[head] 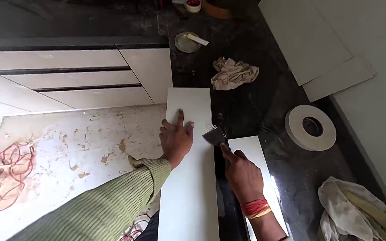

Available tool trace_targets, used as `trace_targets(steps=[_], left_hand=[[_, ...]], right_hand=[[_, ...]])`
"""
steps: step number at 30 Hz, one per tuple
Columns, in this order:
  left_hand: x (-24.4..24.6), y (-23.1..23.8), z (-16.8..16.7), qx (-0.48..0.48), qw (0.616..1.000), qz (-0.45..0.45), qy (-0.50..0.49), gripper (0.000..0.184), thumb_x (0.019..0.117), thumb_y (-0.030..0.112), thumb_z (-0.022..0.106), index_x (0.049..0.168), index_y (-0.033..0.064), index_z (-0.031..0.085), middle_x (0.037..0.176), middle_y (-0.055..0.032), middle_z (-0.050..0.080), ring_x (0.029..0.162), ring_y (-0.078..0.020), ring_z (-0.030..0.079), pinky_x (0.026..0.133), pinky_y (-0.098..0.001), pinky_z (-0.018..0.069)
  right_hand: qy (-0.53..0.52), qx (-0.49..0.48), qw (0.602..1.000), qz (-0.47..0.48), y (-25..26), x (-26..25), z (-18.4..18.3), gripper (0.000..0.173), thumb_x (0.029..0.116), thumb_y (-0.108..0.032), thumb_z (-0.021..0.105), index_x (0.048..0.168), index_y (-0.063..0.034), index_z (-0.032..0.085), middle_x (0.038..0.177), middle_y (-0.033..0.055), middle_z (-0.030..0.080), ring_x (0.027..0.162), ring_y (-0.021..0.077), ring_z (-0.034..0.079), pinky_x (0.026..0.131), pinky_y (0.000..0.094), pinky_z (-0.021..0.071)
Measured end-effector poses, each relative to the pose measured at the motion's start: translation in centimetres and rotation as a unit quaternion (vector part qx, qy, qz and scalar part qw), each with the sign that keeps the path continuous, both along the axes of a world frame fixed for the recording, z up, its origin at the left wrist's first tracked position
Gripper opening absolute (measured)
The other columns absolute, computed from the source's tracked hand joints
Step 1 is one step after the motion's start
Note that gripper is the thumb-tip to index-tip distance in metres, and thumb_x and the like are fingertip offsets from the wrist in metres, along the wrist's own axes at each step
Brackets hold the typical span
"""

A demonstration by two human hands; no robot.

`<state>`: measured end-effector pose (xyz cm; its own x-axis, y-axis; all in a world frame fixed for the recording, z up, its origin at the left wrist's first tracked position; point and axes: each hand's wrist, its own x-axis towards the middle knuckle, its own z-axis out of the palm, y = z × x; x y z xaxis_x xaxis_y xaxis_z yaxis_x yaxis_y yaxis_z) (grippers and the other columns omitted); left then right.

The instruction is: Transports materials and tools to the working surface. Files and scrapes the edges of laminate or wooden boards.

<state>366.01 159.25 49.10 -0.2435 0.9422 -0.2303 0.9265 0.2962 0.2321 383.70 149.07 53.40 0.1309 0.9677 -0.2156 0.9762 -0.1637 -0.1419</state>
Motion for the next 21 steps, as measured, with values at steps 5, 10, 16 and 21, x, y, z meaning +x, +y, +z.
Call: trace_targets(steps=[5, 10, 16, 21], left_hand=[[-0.2, -0.1, -0.3, 0.000, 1.000, -0.006, 0.000, 0.068, 0.1022, 0.068, 0.034, 0.164, 0.0438, 0.018, 0.147, -0.0394, 0.034, 0.122, -0.0540, 0.050, 0.090, -0.0610, 0.0478], [-0.3, 0.0, -0.5, 0.006, 1.000, -0.011, 0.004, 0.069, 0.1019, 0.068, 0.034, 0.164, 0.0417, 0.020, 0.144, -0.0392, 0.037, 0.120, -0.0533, 0.050, 0.089, -0.0602, 0.0481], [-0.5, 0.1, -0.5, 0.004, 1.000, -0.013, 0.003, 0.068, 0.1006, 0.070, 0.035, 0.162, 0.0452, 0.021, 0.145, -0.0389, 0.036, 0.120, -0.0532, 0.051, 0.086, -0.0589, 0.0492], [-0.5, 0.1, -0.6, 0.002, 1.000, -0.013, 0.000, 0.068, 0.1009, 0.069, 0.036, 0.162, 0.0462, 0.020, 0.147, -0.0391, 0.034, 0.120, -0.0530, 0.051, 0.087, -0.0580, 0.0491]], right_hand=[[0.005, 0.012, 1.000, -0.002, 1.9, -0.1, -0.5, 0.045, 0.1045, -0.023, 0.053, 0.145, -0.0419, 0.058, 0.097, 0.0119, 0.069, 0.066, 0.0286, 0.067, 0.053, 0.0449, 0.0523], [0.016, 0.027, 0.999, 0.008, 4.4, 0.5, -1.2, 0.042, 0.1055, -0.024, 0.052, 0.143, -0.0415, 0.060, 0.103, 0.0137, 0.071, 0.069, 0.0328, 0.068, 0.053, 0.0493, 0.0521], [0.019, 0.044, 0.999, 0.021, 7.5, 0.6, -1.4, 0.040, 0.1081, -0.029, 0.047, 0.145, -0.0389, 0.058, 0.105, 0.0150, 0.071, 0.073, 0.0351, 0.068, 0.055, 0.0531, 0.0512], [0.023, 0.040, 0.999, 0.015, 10.4, 0.4, -1.6, 0.041, 0.1085, -0.029, 0.046, 0.146, -0.0401, 0.057, 0.109, 0.0153, 0.072, 0.081, 0.0373, 0.070, 0.061, 0.0553, 0.0526]])
